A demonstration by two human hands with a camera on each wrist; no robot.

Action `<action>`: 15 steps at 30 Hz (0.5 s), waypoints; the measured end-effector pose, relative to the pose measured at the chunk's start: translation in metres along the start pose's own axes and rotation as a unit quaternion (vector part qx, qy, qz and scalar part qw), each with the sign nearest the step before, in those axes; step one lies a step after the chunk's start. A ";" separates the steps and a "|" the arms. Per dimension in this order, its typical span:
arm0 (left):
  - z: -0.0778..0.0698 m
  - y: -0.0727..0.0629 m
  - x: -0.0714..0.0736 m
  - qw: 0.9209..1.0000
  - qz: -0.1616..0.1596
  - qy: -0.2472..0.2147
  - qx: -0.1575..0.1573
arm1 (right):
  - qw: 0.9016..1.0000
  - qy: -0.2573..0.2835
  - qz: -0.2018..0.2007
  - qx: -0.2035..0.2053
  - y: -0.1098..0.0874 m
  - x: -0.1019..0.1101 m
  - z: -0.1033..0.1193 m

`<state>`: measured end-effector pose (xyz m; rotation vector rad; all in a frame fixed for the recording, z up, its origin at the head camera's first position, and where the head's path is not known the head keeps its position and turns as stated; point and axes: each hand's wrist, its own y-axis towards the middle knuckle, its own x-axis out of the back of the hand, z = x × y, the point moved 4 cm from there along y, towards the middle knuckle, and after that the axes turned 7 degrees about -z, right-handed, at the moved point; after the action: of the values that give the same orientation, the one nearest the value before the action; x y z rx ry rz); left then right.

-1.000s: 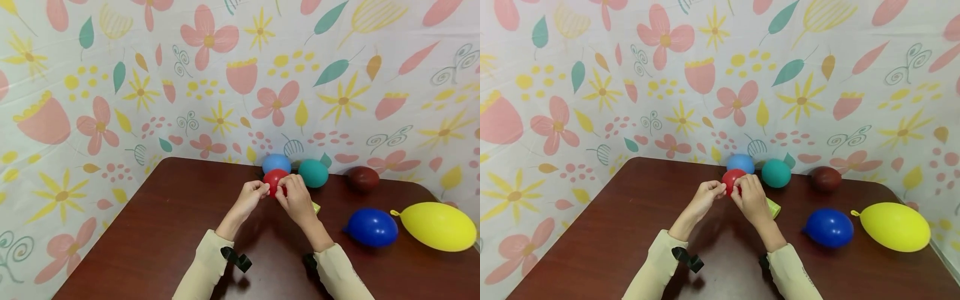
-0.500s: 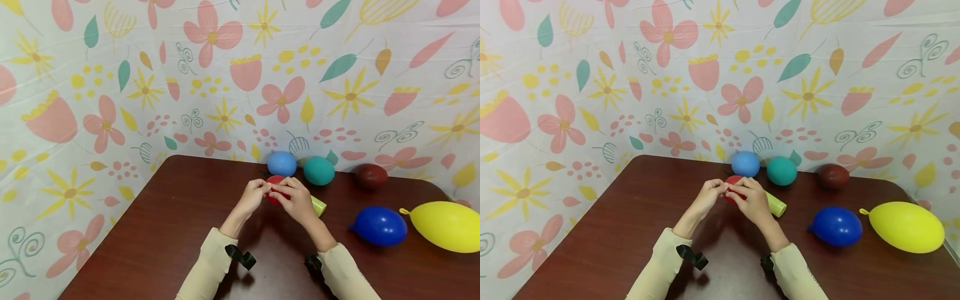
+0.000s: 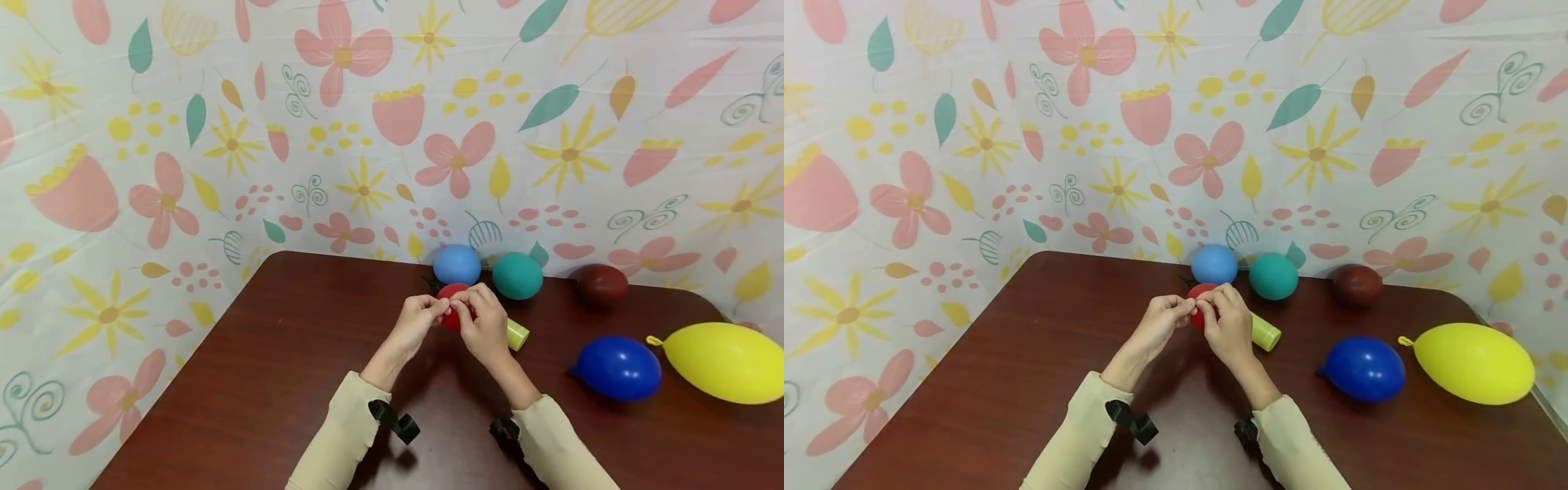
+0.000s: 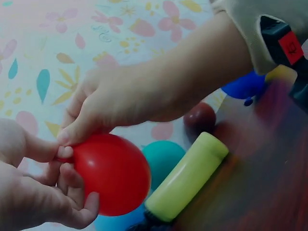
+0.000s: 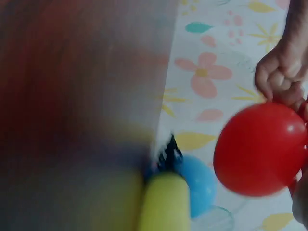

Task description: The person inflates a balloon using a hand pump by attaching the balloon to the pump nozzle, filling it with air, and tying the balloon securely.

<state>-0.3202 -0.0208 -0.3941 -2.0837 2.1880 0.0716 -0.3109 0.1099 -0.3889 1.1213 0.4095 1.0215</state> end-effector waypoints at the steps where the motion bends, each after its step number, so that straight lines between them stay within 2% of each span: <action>1: 0.000 0.000 0.001 1.000 -0.010 -0.003 0.003 | 1.000 -0.014 -0.004 0.012 -0.001 -0.001 0.000; 7: -0.002 0.002 0.006 0.996 -0.078 -0.046 0.004 | 0.998 -0.049 -0.001 0.038 -0.001 -0.004 0.003; 10: -0.002 0.005 0.012 0.992 -0.113 -0.059 -0.009 | 0.998 -0.045 -0.007 0.032 0.003 -0.001 0.004; 13: 0.000 0.005 0.016 0.990 -0.124 -0.064 -0.017 | 0.999 -0.035 -0.021 0.009 0.009 0.006 0.004; 15: -0.002 0.002 0.014 0.991 -0.117 -0.042 -0.039 | 0.999 -0.021 -0.022 -0.018 0.012 0.009 0.003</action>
<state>-0.3226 -0.0350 -0.3936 -2.3176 1.9081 0.2233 -0.3097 0.1163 -0.3754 1.0955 0.3778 0.9620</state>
